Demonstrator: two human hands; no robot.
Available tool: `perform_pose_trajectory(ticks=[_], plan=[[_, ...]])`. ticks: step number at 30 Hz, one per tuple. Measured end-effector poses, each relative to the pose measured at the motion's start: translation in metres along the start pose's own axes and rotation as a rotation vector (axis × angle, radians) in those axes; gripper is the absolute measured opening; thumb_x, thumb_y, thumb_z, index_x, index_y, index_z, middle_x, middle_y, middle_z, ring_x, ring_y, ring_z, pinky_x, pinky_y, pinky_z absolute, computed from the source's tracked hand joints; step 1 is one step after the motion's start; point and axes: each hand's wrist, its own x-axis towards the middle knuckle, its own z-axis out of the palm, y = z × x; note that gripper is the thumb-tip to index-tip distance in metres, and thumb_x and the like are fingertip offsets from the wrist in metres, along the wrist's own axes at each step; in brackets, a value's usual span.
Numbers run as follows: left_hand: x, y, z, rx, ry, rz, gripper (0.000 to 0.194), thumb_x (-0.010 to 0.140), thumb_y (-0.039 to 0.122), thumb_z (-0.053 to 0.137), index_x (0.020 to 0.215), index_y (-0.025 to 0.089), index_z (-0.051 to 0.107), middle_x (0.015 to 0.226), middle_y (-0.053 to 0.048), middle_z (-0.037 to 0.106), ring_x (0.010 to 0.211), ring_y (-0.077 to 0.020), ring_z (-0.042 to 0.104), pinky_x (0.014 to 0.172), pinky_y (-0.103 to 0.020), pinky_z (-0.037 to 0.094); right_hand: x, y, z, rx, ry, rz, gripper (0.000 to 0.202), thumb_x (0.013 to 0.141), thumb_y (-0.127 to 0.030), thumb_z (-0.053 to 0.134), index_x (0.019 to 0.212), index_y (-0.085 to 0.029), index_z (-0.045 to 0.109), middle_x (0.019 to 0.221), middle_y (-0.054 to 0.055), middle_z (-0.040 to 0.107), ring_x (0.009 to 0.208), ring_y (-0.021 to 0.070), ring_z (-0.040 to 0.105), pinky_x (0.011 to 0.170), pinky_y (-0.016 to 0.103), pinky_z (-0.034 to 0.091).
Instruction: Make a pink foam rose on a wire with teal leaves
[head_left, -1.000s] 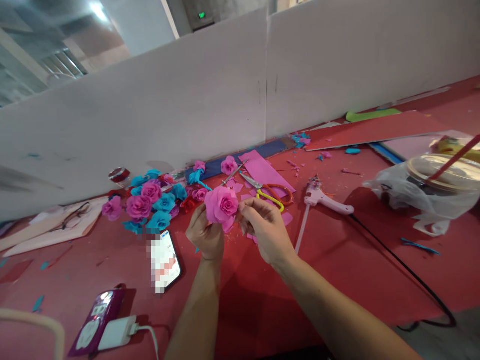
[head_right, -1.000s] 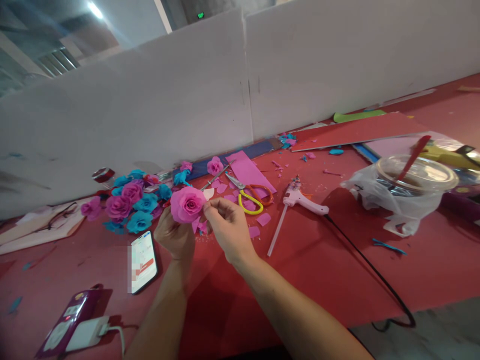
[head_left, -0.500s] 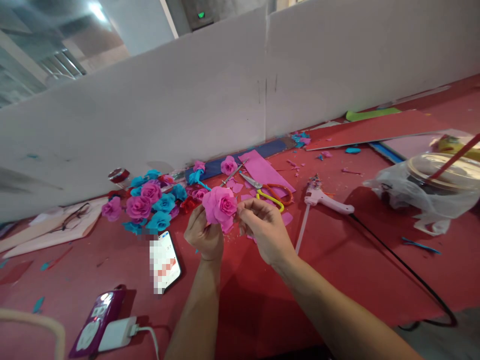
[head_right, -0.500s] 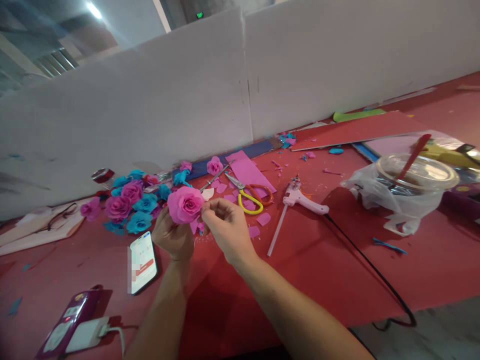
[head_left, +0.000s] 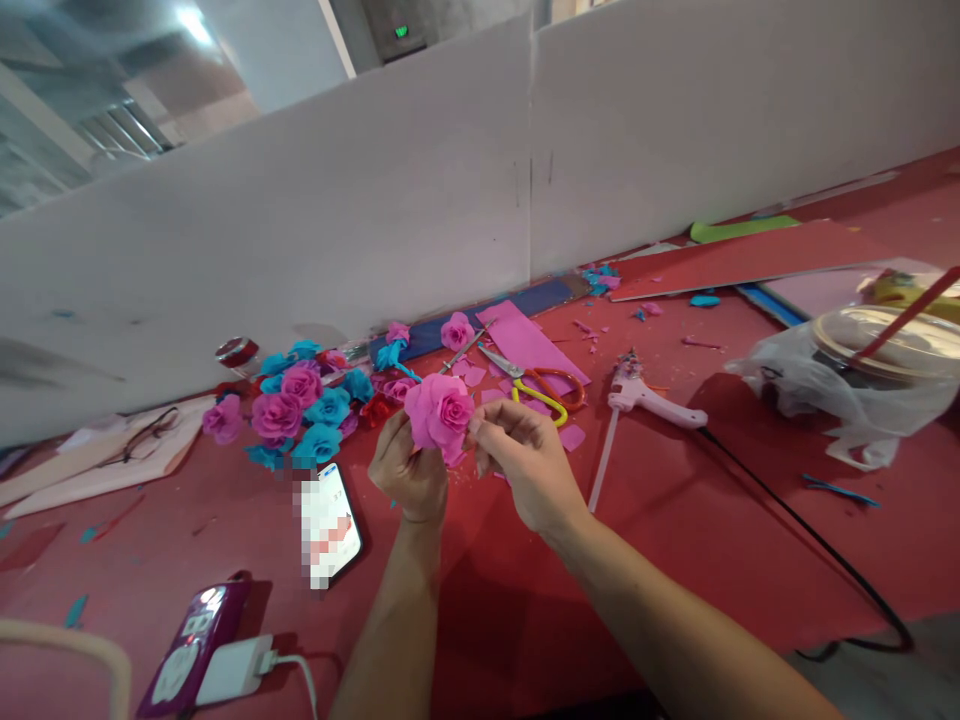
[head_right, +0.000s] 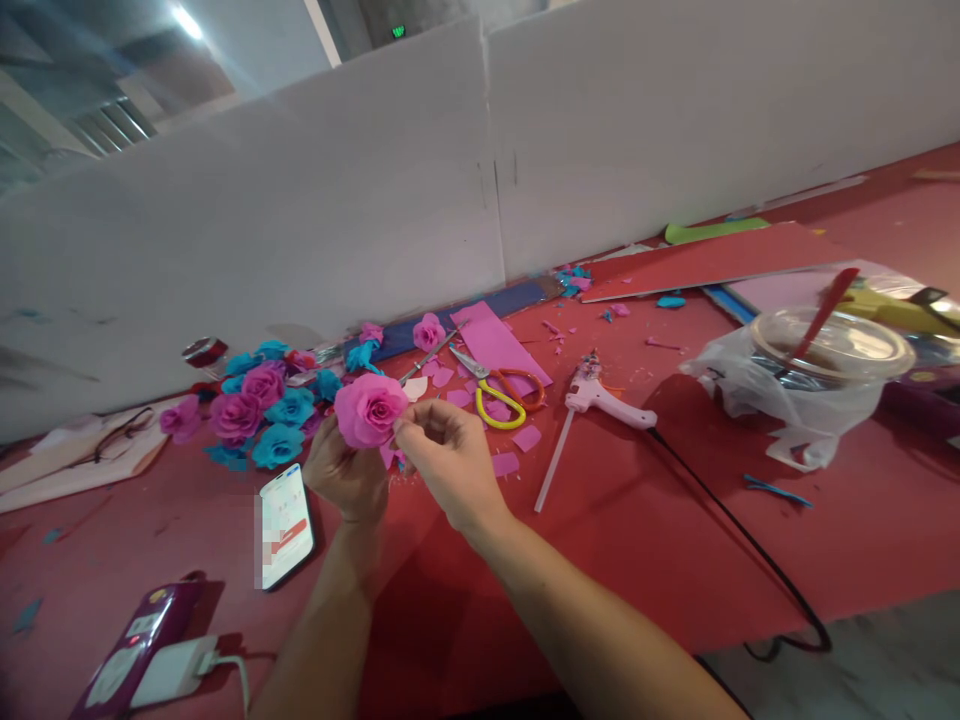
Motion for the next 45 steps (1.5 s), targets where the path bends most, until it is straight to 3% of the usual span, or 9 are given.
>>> perform_pose_trajectory(ticks=[6, 13, 16, 22, 25, 34, 39, 45], plan=[[0.0, 0.001, 0.0, -0.026, -0.003, -0.004, 0.01, 0.071, 0.01, 0.061, 0.067, 0.017, 0.067, 0.075, -0.003, 0.071, 0.071, -0.0165, 0.066, 0.063, -0.027, 0.05, 0.001, 0.004, 0.002, 0.064, 0.014, 0.013, 0.007, 0.069, -0.022, 0.066, 0.067, -0.018, 0.061, 0.056, -0.006, 0.056, 0.041, 0.0041, 0.045, 0.044, 0.019, 0.035], [-0.001, 0.001, 0.001, 0.021, 0.016, -0.044, 0.01, 0.072, 0.015, 0.062, 0.063, 0.017, 0.065, 0.075, -0.003, 0.071, 0.07, -0.0166, 0.065, 0.061, -0.027, 0.05, -0.002, 0.005, 0.005, 0.051, -0.032, 0.028, 0.012, 0.074, -0.028, 0.065, 0.07, -0.019, 0.059, 0.055, -0.006, 0.053, 0.041, 0.0053, 0.042, 0.044, 0.021, 0.036], [-0.001, 0.001, 0.0, 0.06, 0.008, -0.053, 0.012, 0.074, 0.021, 0.064, 0.063, 0.017, 0.065, 0.072, -0.003, 0.069, 0.069, -0.0169, 0.065, 0.061, -0.028, 0.051, -0.006, 0.003, 0.006, -0.106, 0.039, -0.126, 0.01, 0.074, -0.025, 0.065, 0.074, -0.02, 0.056, 0.064, -0.005, 0.054, 0.049, 0.0066, 0.044, 0.046, 0.021, 0.037], [-0.002, 0.003, 0.0, -0.006, 0.003, -0.051, 0.007, 0.079, 0.022, 0.065, 0.074, 0.019, 0.069, 0.075, -0.003, 0.069, 0.073, -0.017, 0.066, 0.065, -0.03, 0.054, -0.008, 0.005, 0.003, -0.637, 0.156, -0.706, 0.01, 0.075, -0.014, 0.062, 0.079, -0.022, 0.06, 0.074, 0.0, 0.058, 0.064, 0.0121, 0.053, 0.059, 0.027, 0.045], [-0.002, 0.005, 0.0, -0.012, -0.022, -0.062, 0.008, 0.08, 0.019, 0.064, 0.074, 0.021, 0.069, 0.078, -0.004, 0.07, 0.075, -0.0175, 0.067, 0.066, -0.031, 0.055, -0.006, 0.01, -0.001, -0.77, 0.165, -0.895, 0.015, 0.078, -0.011, 0.06, 0.084, -0.024, 0.064, 0.08, 0.002, 0.06, 0.071, 0.0138, 0.058, 0.064, 0.028, 0.049], [-0.001, 0.007, 0.002, 0.016, -0.013, -0.029, 0.012, 0.082, 0.021, 0.064, 0.071, 0.022, 0.065, 0.075, -0.004, 0.07, 0.072, -0.0177, 0.067, 0.061, -0.033, 0.055, 0.0, 0.01, -0.006, -0.978, 0.212, -1.136, 0.02, 0.077, -0.01, 0.064, 0.09, -0.026, 0.067, 0.086, 0.004, 0.066, 0.074, 0.0161, 0.06, 0.068, 0.032, 0.05], [0.001, 0.012, 0.003, 0.069, -0.012, -0.021, 0.02, 0.086, 0.027, 0.06, 0.066, 0.023, 0.062, 0.071, -0.004, 0.069, 0.068, -0.0182, 0.067, 0.057, -0.034, 0.055, 0.0, 0.007, -0.01, -1.082, 0.123, -1.228, 0.024, 0.08, -0.008, 0.062, 0.091, -0.029, 0.066, 0.086, 0.0, 0.072, 0.075, 0.0163, 0.061, 0.069, 0.033, 0.048], [0.0, 0.011, 0.002, 0.098, -0.026, 0.023, 0.015, 0.086, 0.026, 0.06, 0.073, 0.023, 0.066, 0.075, -0.005, 0.071, 0.073, -0.0208, 0.069, 0.061, -0.036, 0.056, -0.002, 0.01, -0.017, -1.217, 0.103, -1.305, 0.028, 0.083, -0.011, 0.062, 0.104, -0.029, 0.066, 0.089, 0.001, 0.073, 0.071, 0.0168, 0.059, 0.062, 0.032, 0.048]])
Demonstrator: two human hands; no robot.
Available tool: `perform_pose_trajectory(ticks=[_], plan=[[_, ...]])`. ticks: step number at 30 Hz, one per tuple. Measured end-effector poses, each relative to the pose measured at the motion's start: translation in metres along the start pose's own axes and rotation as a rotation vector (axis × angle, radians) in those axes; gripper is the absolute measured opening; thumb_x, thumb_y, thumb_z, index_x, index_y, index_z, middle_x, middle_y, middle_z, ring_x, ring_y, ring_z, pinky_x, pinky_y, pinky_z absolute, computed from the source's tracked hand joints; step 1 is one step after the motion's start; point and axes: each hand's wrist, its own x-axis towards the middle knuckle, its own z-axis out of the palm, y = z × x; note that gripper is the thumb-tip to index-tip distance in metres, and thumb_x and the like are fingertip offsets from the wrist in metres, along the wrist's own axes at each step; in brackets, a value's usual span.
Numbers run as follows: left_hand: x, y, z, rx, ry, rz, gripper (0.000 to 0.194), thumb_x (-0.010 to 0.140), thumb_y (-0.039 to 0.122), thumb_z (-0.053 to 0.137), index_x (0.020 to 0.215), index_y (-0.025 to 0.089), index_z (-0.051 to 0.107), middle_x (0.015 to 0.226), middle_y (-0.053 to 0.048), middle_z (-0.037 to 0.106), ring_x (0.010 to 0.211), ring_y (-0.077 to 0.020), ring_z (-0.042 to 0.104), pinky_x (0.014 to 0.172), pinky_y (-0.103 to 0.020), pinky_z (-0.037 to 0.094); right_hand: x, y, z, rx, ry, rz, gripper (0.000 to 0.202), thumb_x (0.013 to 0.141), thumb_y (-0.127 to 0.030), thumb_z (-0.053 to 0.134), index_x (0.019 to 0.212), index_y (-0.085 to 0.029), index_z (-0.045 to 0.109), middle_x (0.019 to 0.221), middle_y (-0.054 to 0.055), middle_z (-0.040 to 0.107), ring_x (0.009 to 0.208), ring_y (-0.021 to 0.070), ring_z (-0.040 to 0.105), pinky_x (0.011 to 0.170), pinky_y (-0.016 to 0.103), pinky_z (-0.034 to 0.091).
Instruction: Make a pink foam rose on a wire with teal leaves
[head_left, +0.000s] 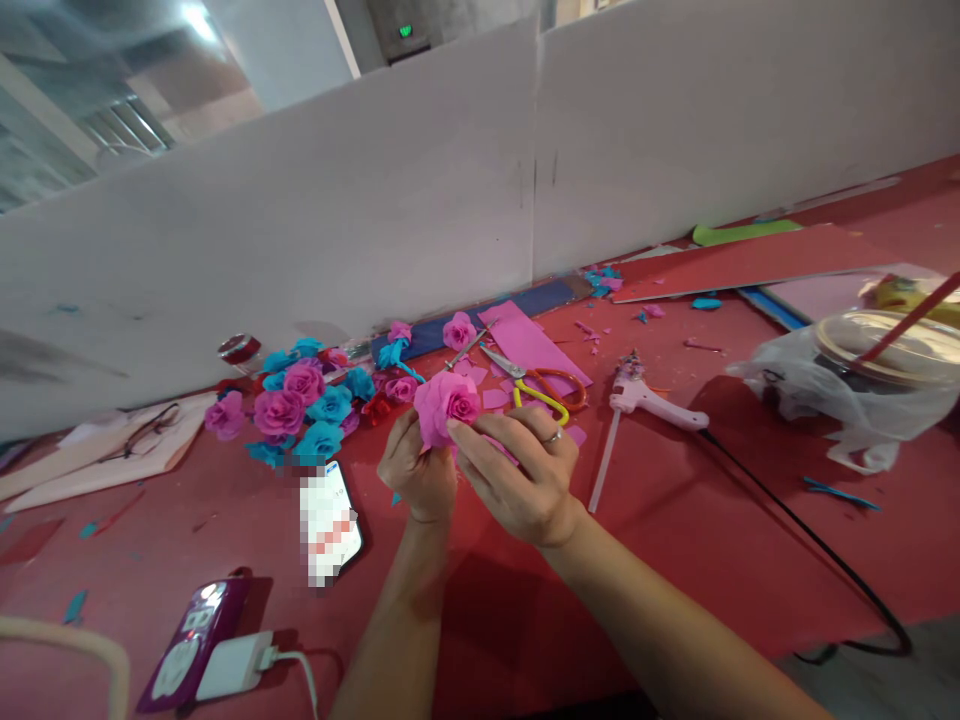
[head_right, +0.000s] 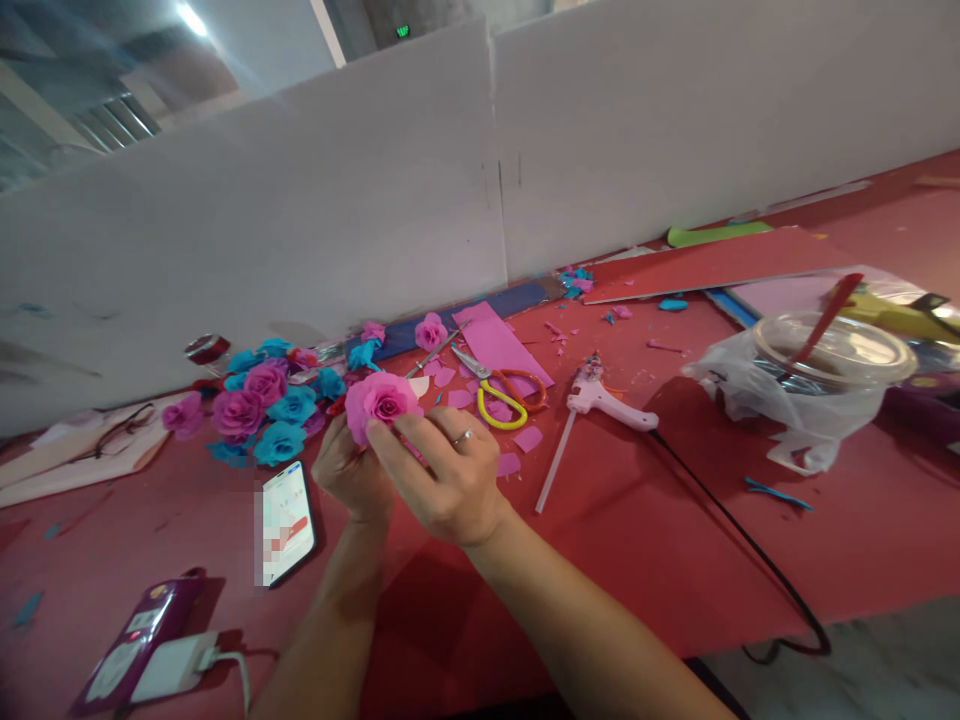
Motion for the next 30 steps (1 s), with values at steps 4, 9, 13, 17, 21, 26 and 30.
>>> perform_pose_trajectory(ticks=[4, 9, 13, 17, 21, 26, 30], plan=[[-0.001, -0.002, -0.001, -0.022, 0.001, -0.014, 0.013, 0.083, 0.023, 0.062, 0.072, 0.024, 0.066, 0.073, -0.004, 0.07, 0.074, -0.0209, 0.069, 0.061, -0.035, 0.055, -0.002, -0.001, 0.001, 0.022, 0.024, -0.019, 0.028, 0.079, -0.009, 0.064, 0.101, -0.026, 0.068, 0.086, 0.003, 0.072, 0.071, 0.0172, 0.06, 0.059, 0.032, 0.047], [-0.002, -0.004, -0.001, -0.206, -0.037, -0.129, 0.012, 0.078, 0.013, 0.062, 0.073, 0.022, 0.068, 0.072, -0.001, 0.068, 0.072, -0.0174, 0.066, 0.064, -0.031, 0.054, 0.006, -0.005, -0.001, 0.248, 0.124, 0.19, 0.023, 0.076, -0.008, 0.062, 0.092, -0.024, 0.067, 0.08, 0.003, 0.067, 0.069, 0.0159, 0.058, 0.063, 0.033, 0.047], [-0.005, -0.009, 0.003, -0.306, -0.025, -0.211, 0.007, 0.074, 0.015, 0.066, 0.077, 0.02, 0.07, 0.079, -0.001, 0.07, 0.074, -0.0163, 0.066, 0.066, -0.03, 0.054, 0.017, -0.006, -0.004, 0.586, 0.056, 0.73, 0.011, 0.081, -0.014, 0.056, 0.082, -0.021, 0.064, 0.07, 0.0, 0.061, 0.062, 0.0126, 0.052, 0.058, 0.028, 0.043], [-0.007, -0.012, 0.005, -0.312, -0.037, -0.207, 0.003, 0.073, 0.018, 0.068, 0.075, 0.019, 0.071, 0.08, -0.001, 0.071, 0.073, -0.0162, 0.066, 0.065, -0.028, 0.053, 0.021, -0.003, -0.002, 0.871, -0.068, 1.022, 0.01, 0.082, -0.025, 0.059, 0.074, -0.019, 0.061, 0.065, -0.002, 0.057, 0.057, 0.0098, 0.047, 0.052, 0.023, 0.036], [-0.008, -0.014, 0.004, -0.302, -0.053, -0.173, 0.008, 0.073, 0.015, 0.067, 0.077, 0.021, 0.072, 0.083, -0.001, 0.072, 0.074, -0.0158, 0.067, 0.065, -0.027, 0.052, 0.02, 0.0, 0.001, 0.956, -0.044, 1.112, 0.012, 0.078, -0.025, 0.059, 0.069, -0.018, 0.061, 0.061, -0.003, 0.054, 0.055, 0.0088, 0.044, 0.051, 0.022, 0.034], [-0.008, -0.011, 0.004, -0.305, -0.071, -0.225, 0.008, 0.072, 0.014, 0.067, 0.072, 0.021, 0.072, 0.077, 0.0, 0.071, 0.07, -0.0148, 0.065, 0.063, -0.026, 0.05, 0.023, -0.001, -0.002, 0.967, -0.057, 1.13, 0.011, 0.074, -0.026, 0.061, 0.067, -0.017, 0.06, 0.058, -0.004, 0.052, 0.053, 0.0078, 0.042, 0.05, 0.022, 0.033], [-0.006, -0.008, 0.004, -0.35, -0.107, -0.316, 0.009, 0.071, 0.013, 0.067, 0.072, 0.021, 0.072, 0.077, 0.001, 0.071, 0.071, -0.0151, 0.065, 0.065, -0.027, 0.051, 0.022, -0.001, 0.0, 0.966, -0.051, 1.144, 0.008, 0.072, -0.023, 0.06, 0.067, -0.017, 0.06, 0.06, -0.003, 0.054, 0.055, 0.0083, 0.044, 0.051, 0.021, 0.035]])
